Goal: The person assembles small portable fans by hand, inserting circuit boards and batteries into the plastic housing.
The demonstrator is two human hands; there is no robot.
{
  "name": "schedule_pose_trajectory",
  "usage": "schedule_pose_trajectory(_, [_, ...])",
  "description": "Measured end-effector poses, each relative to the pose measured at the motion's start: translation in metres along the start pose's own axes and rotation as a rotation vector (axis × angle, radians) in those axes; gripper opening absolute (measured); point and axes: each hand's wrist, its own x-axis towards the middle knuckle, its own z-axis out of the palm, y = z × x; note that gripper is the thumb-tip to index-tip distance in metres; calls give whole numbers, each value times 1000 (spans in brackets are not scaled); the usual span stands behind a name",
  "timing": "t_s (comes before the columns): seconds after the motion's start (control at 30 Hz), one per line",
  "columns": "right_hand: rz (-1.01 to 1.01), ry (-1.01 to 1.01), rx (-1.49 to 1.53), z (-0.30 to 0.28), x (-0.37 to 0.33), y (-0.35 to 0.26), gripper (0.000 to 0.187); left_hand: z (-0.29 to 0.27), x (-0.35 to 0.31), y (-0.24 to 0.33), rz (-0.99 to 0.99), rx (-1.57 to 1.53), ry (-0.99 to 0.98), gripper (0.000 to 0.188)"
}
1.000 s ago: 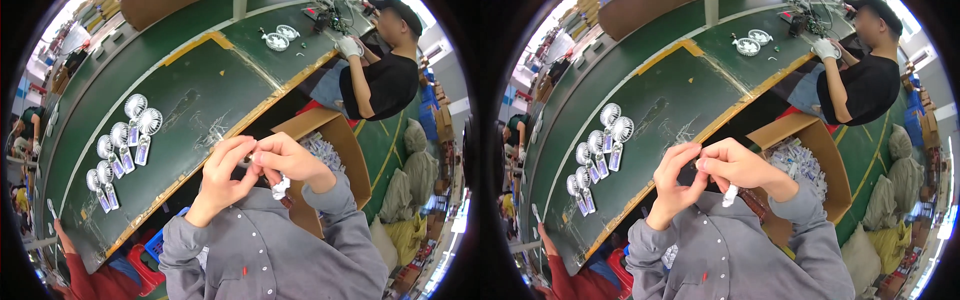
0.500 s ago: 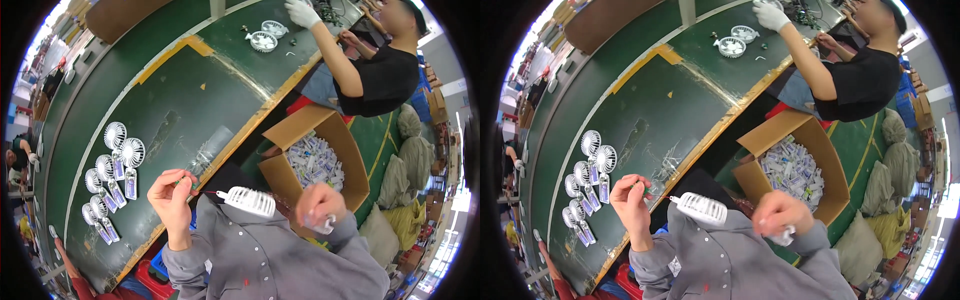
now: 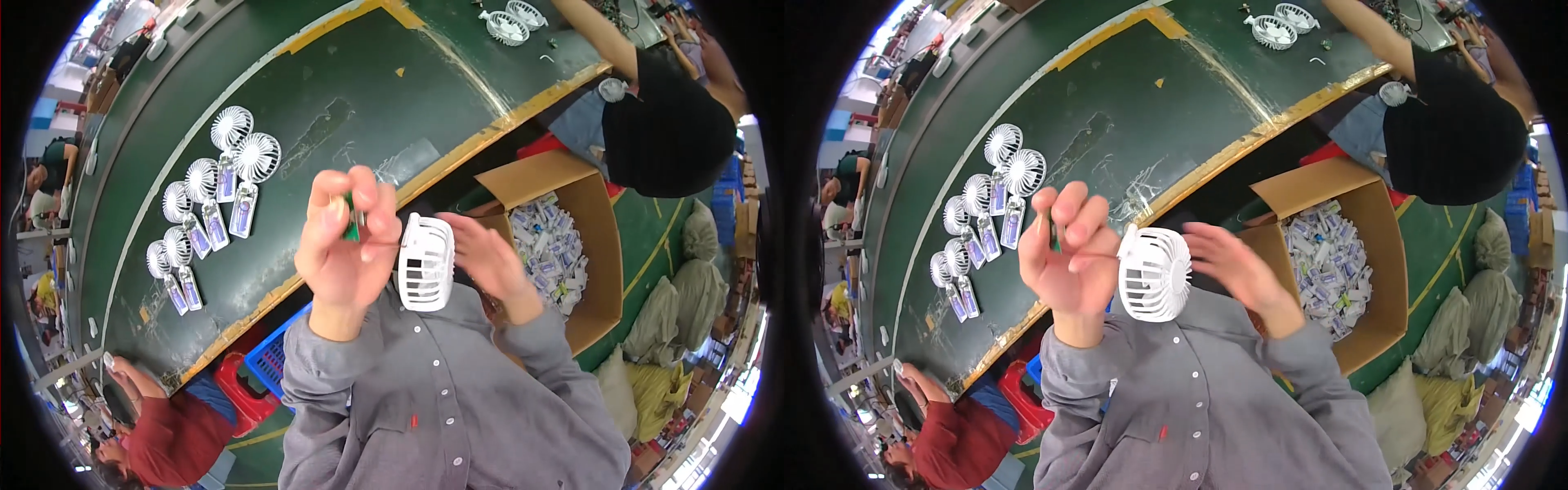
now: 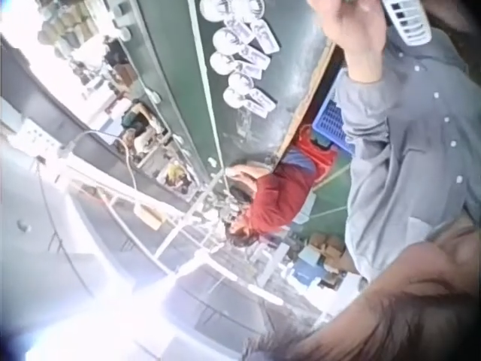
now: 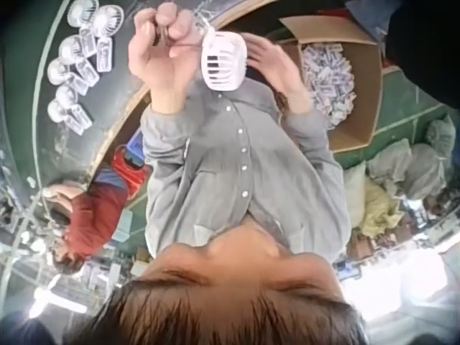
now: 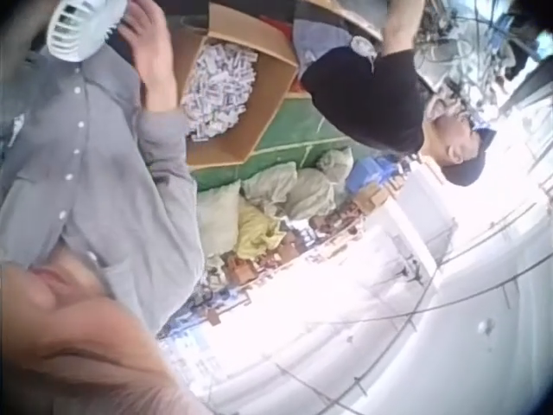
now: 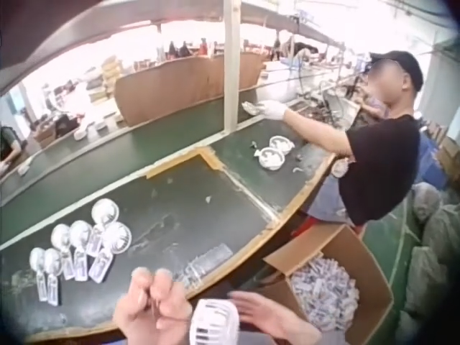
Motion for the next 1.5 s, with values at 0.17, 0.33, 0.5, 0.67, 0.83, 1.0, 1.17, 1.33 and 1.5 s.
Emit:
schedule_pose_trajectory(0.17, [56, -94, 429, 47, 41, 0, 50, -4, 6, 22, 282, 640, 219, 19])
schedule_pose_trajectory(0.33, [-66, 1, 475, 49, 52, -42, 49, -69, 14, 106, 351, 1582, 258, 43])
schedule_pose_trajectory(0.5, [-300, 101, 275, 10, 76, -91, 48, -109, 38, 161, 332, 2397, 237, 67])
schedule_pose_trajectory(0.67, [-515, 562, -747, -58, 125, -121, 20, -133, 70, 176, 69, 2809, -10, 78])
schedule_pose_trajectory(0.83, [-652, 590, -2100, -100, 186, -142, 14, -120, 84, 149, -125, 2831, -134, 77])
schedule_pose_trajectory(1.0, [-632, 639, -2413, -139, 234, -170, 16, -109, 80, 152, -219, 2619, -146, 77])
schedule_pose_trajectory(1.17, [-710, 543, -1966, -65, 235, -145, 50, -53, 76, 147, 55, 2226, -65, 82])
schedule_pose_trajectory(1.33, [-586, -303, -1487, 66, 160, -103, 87, 16, 60, 116, 432, 1895, -259, 85])
schedule_pose_trajectory(1.5, [-227, -269, -1021, 103, 93, -75, 27, 37, 18, 93, 592, 1518, -389, 91])
